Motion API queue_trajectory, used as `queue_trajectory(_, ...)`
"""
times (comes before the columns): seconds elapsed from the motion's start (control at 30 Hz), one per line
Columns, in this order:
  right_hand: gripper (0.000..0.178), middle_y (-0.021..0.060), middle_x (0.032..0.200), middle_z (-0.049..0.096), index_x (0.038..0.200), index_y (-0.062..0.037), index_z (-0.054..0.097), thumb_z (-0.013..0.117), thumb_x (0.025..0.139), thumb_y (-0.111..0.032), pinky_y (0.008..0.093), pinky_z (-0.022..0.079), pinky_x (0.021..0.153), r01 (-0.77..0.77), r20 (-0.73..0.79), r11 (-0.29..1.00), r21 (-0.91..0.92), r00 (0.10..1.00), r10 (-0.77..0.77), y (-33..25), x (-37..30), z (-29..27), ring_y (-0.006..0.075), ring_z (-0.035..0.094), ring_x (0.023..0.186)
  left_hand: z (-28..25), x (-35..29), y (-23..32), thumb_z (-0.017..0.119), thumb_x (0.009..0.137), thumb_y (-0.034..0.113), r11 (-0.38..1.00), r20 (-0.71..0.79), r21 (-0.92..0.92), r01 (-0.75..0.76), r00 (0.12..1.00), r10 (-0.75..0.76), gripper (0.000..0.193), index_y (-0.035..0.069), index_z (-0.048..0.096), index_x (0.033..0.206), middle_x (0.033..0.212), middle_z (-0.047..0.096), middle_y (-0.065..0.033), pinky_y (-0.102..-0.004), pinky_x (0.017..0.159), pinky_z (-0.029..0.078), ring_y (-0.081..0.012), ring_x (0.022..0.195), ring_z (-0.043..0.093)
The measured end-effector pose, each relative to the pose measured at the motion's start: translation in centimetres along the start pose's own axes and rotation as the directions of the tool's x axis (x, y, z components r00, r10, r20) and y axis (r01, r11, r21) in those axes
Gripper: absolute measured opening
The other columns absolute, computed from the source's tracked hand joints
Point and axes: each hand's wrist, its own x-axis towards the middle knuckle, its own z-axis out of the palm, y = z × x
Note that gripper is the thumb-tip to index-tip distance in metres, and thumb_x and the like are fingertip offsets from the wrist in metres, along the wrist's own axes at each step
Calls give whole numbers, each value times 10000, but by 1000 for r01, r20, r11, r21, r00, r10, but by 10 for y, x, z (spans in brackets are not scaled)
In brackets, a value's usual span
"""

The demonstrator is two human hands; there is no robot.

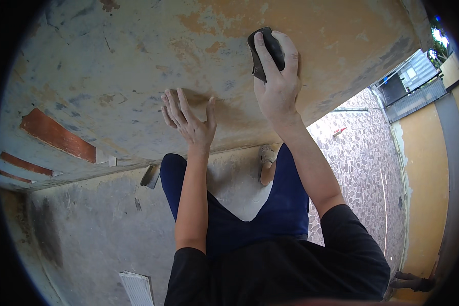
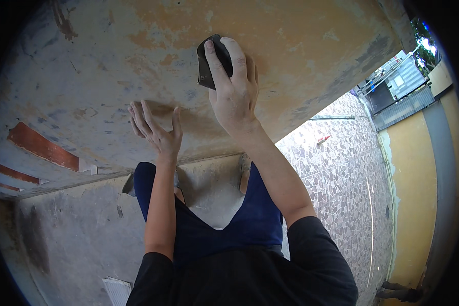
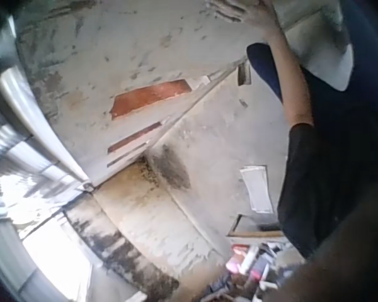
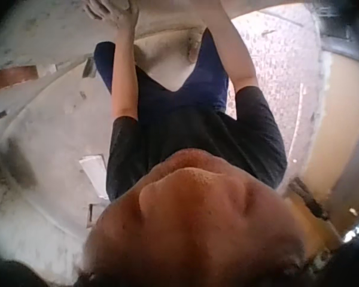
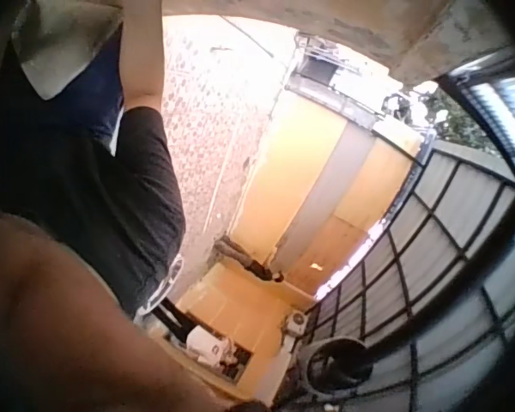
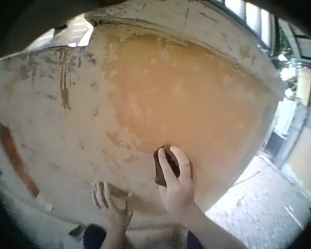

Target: Sanding the surface of a wall using a piece of sandpaper.

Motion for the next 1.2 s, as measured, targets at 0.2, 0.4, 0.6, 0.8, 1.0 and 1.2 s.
queue_trajectory(0.2, 628, 128, 1382, 517, 1370, -142, 687, 757, 772, 37, 421, 510, 993, -2, 86, 996, -89, 996, 9, -4, -12, -6, 346, 540, 1194, 1, -2, -5, 762, 916, 484, 1000, -12, 2, -4, 1000, 4, 913, -13, 353, 1564, 1612, 332, -229, -505, 1241, 171, -350, 1556, 226)
queue_trajectory(0.4, 697, 177, 1347, 470, 1430, -133, 641, 717, 770, 81, 405, 498, 963, -97, 55, 995, 38, 994, 95, -7, -11, 2, 331, 528, 1154, 5, -5, -1, 741, 914, 540, 999, 1, 27, 31, 1000, -31, 918, -1, 378, 1560, 1623, 328, -221, -526, 1252, 106, -334, 1566, 223)
queue_trajectory(0.6, 842, 153, 1302, 453, 1487, -231, 594, 821, 714, 13, 461, 404, 998, -34, 148, 996, -76, 988, 45, 9, -23, -3, 340, 496, 1159, 13, -4, 4, 756, 874, 600, 999, -25, -48, 18, 1000, -19, 1026, -16, 333, 1577, 1652, 265, -228, -540, 1266, 47, -348, 1589, 143)
queue_trajectory(0.8, 836, 129, 1255, 464, 1473, -271, 611, 823, 706, -14, 470, 384, 966, 14, 94, 997, -77, 996, -7, 6, -9, -1, 318, 490, 1105, 27, -2, 6, 749, 860, 636, 996, -52, -83, 18, 998, -22, 1110, -25, 254, 1602, 1674, 208, -229, -543, 1276, 21, -352, 1602, 61)
queue_trajectory(1.0, 799, 113, 1240, 477, 1430, -280, 653, 828, 694, -23, 465, 365, 959, 36, 60, 983, -181, 998, -26, 24, -26, 2, 312, 481, 1103, 28, -4, 6, 736, 864, 650, 997, -49, -80, 22, 998, -26, 1115, -27, 248, 1603, 1683, 187, -224, -543, 1277, 15, -355, 1601, 50)
queue_trajectory(1.2, 746, 105, 1234, 488, 1401, -270, 679, 847, 692, -112, 452, 349, 967, 116, -13, 980, -163, 993, -119, 11, 9, 9, 301, 482, 1090, 26, -7, 7, 732, 870, 647, 995, -46, -95, 20, 999, -25, 1106, -20, 246, 1606, 1686, 183, -222, -539, 1278, 13, -353, 1602, 52)
